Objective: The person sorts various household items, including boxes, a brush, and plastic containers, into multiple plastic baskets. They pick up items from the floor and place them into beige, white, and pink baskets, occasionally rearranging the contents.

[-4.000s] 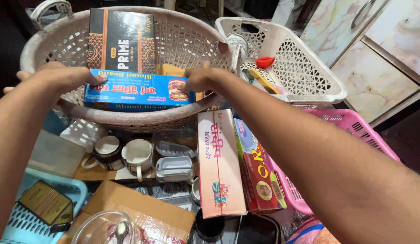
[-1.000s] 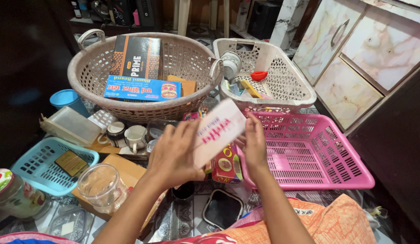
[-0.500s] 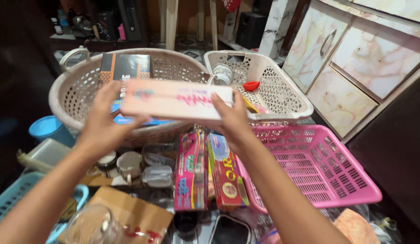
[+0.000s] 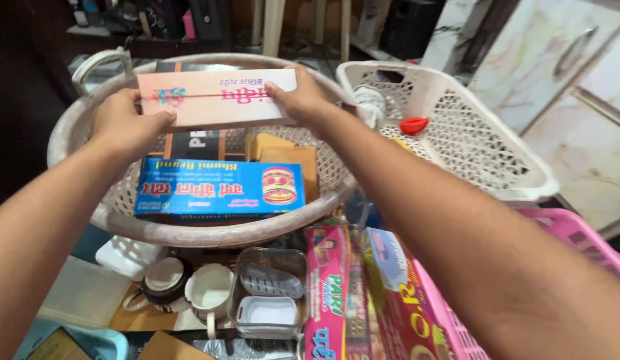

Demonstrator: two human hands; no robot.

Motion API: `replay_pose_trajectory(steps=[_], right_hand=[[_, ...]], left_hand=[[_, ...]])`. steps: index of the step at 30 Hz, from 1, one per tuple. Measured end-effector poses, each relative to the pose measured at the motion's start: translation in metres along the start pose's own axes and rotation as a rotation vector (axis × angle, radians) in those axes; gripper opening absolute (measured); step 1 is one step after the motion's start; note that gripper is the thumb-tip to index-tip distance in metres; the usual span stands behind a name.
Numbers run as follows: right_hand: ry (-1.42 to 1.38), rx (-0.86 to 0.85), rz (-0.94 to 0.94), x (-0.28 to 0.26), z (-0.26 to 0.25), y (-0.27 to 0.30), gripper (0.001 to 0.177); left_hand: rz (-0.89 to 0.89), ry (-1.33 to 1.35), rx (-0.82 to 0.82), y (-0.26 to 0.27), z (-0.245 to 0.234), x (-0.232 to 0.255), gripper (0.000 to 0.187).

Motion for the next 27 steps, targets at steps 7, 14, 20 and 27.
replay_pose_trajectory(steps=[7,14,20,27], right_hand=[[0.443,-0.325,-0.216,0.04,0.041,0.01,0.073],[0.443,-0.549,0.022,0.058,0.053,0.025,0.079],[0.408,-0.59,0.179,0.045,0.042,0.039,0.069],[0.271,-0.226,0.04,0.016,0.012,0.05,0.049]], left_hand=[[-0.198,-0.478,-0.015,-0.016,0.007,-0.048,0.048],[-0.517,-0.36,-0.132,-0.023,0.008,-0.065,0.043],[-0.514,-0.234,-0.238,-0.037,0.015,-0.079,0.037],[-0.186,-0.13,0.064,-0.002,-0.005,-0.056,0.039]])
Point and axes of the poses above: each hand's wrist, its own y-axis away from the middle knuckle, its own z-axis out of the palm, x = y × z, the point moved 2 cm from there along -y, towards the middle knuckle, and after that the axes turned 12 degrees about -z, right-handed, at the moved point
